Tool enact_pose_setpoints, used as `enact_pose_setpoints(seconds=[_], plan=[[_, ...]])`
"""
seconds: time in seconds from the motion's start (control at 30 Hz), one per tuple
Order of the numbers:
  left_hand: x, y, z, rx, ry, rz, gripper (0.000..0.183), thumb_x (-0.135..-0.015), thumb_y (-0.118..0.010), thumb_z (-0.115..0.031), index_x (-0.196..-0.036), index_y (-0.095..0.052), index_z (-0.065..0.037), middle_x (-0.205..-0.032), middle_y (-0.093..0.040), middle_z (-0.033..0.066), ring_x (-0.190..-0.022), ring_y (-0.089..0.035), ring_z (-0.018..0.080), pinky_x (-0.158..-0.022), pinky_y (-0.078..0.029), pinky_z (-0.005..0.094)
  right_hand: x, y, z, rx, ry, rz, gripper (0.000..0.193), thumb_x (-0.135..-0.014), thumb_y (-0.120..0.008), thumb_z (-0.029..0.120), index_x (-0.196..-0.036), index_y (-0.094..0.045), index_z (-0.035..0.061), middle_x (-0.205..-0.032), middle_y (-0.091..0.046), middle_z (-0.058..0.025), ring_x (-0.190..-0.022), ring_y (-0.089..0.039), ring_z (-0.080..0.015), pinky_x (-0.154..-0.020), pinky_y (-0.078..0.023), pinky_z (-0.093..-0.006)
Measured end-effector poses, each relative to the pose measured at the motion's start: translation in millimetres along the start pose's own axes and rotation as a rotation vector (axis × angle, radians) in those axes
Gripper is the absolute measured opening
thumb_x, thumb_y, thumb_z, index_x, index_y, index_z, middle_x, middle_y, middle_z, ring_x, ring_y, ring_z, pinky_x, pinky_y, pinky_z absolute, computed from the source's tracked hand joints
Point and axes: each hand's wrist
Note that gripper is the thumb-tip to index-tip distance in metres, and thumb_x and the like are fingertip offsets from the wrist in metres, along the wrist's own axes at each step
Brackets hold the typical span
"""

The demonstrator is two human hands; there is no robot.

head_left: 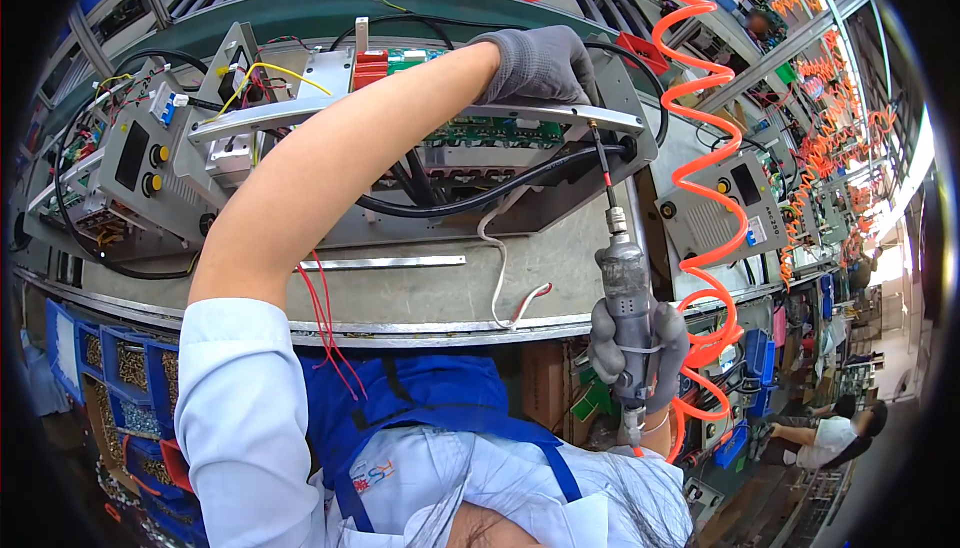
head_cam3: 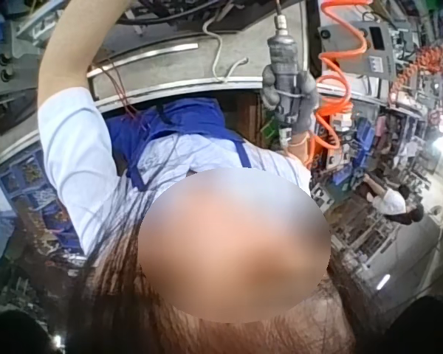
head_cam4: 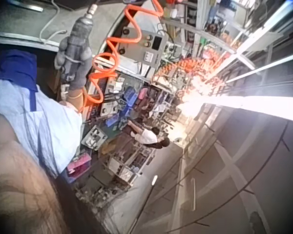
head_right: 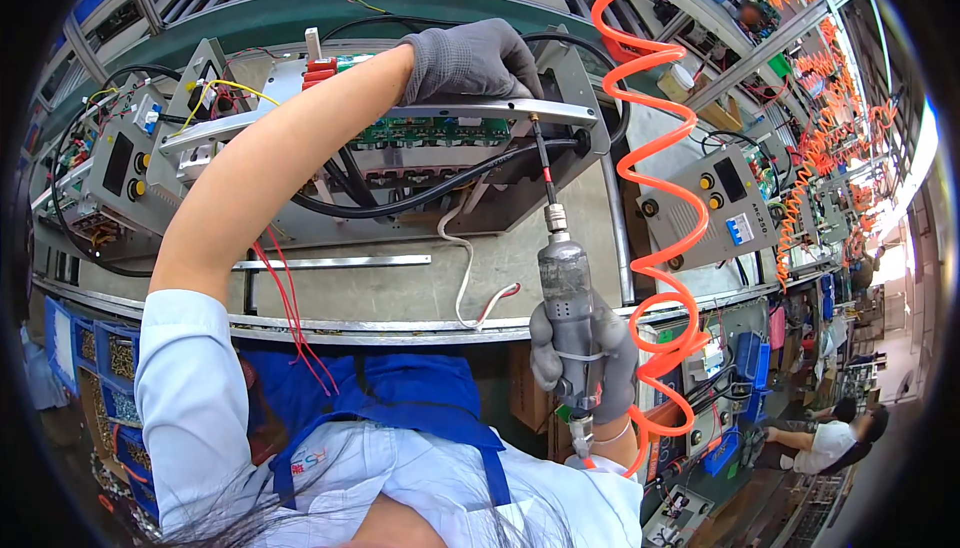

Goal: The person uses a pneumatic screwdriver to fasten screws onto a metal frame and circuit board assembly on a factory workbench. They also manually route and secure black and red wires within the assembly. The task involves repetitive fastening and wire management in a production setting.

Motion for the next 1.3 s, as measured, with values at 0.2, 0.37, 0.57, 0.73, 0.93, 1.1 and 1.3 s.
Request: enact_pose_setpoints(seconds=[0.2, 0.37, 0.57, 0.73, 0.93, 1.1, 1.3], plan=[[6.9, 4.3, -3.6, 0.027, 0.054, 0.027, 0.028, -0.074, -0.073, -0.007, -0.102, -0.075, -0.005, -0.087, -0.073, 0.0073, -0.074, -0.064, 0.0120, -0.071, -0.051, 0.0264, 0.1, -9.7, -1.1, -0.136, -0.054, 0.030, 0.052, -0.092, -0.057, 0.042, -0.116, -0.048, -0.0030, -0.095, -0.058, -0.0198, -0.062, -0.063, -0.0235, -0.049, -0.054, -0.0340], [5.0, 4.0, -3.4, -0.009, 0.038, 0.018, 0.028, -0.074, -0.071, -0.005, -0.101, -0.075, -0.005, -0.086, -0.073, 0.0073, -0.074, -0.064, 0.0120, -0.070, -0.051, 0.0264, 1.2, -10.7, -0.3, -0.048, -0.058, -0.058, 0.046, -0.093, -0.053, 0.041, -0.105, -0.052, -0.0029, -0.090, -0.058, -0.0163, -0.059, -0.062, -0.0211, -0.047, -0.053, -0.0332], [6.6, 5.1, -4.4, 0.017, 0.037, 0.029, 0.028, -0.073, -0.071, -0.004, -0.100, -0.075, -0.004, -0.084, -0.073, 0.0073, -0.072, -0.064, 0.0119, -0.069, -0.051, 0.0265, 1.7, -7.2, -3.7, -0.072, -0.049, -0.027, 0.062, -0.096, -0.051, 0.041, -0.139, -0.033, 0.0007, -0.093, -0.057, -0.0182, -0.060, -0.060, -0.0201, -0.048, -0.053, -0.0330], [1.0, 4.1, 0.1, 0.032, 0.020, 0.037, 0.029, -0.071, -0.070, -0.004, -0.099, -0.075, -0.004, -0.083, -0.073, 0.0071, -0.072, -0.064, 0.0121, -0.069, -0.051, 0.0263, 1.5, -21.9, -4.8, -0.051, -0.047, -0.076, 0.051, -0.097, -0.051, 0.040, -0.126, -0.042, -0.0013, -0.091, -0.058, -0.0173, -0.059, -0.062, -0.0203, -0.047, -0.054, -0.0321], [3.4, 4.4, 5.9, 0.024, 0.022, 0.018, 0.029, -0.069, -0.070, -0.003, -0.098, -0.076, -0.004, -0.083, -0.073, 0.0076, -0.073, -0.064, 0.0127, -0.070, -0.051, 0.0273, -1.4, -39.9, 17.6, 0.169, -0.112, -0.152, 0.038, -0.094, -0.049, 0.038, -0.110, -0.047, 0.0027, -0.086, -0.058, -0.0123, -0.055, -0.060, -0.0171, -0.045, -0.053, -0.0296], [-0.8, 4.2, 3.4, 0.005, -0.018, 0.027, 0.027, -0.072, -0.069, -0.004, -0.098, -0.075, -0.003, -0.082, -0.073, 0.0077, -0.072, -0.064, 0.0130, -0.069, -0.050, 0.0272, -0.7, -31.1, 19.1, 0.418, -0.063, -0.188, 0.042, -0.090, -0.052, 0.037, -0.115, -0.046, 0.0035, -0.084, -0.058, -0.0110, -0.054, -0.060, -0.0163, -0.046, -0.052, -0.0285], [3.5, 3.3, -1.2, 0.018, 0.027, 0.026, 0.025, -0.074, -0.070, -0.006, -0.099, -0.074, -0.003, -0.082, -0.072, 0.0075, -0.072, -0.063, 0.0132, -0.067, -0.050, 0.0274, -3.2, -35.6, -10.6, 0.303, -0.043, -0.218, 0.044, -0.091, -0.051, 0.038, -0.118, -0.043, 0.0038, -0.085, -0.058, -0.0103, -0.054, -0.058, -0.0152, -0.046, -0.051, -0.0284]])
Point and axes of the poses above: each hand's wrist, its own x-axis away from the middle knuckle, its own y-axis out of the back of the hand, z = x × y
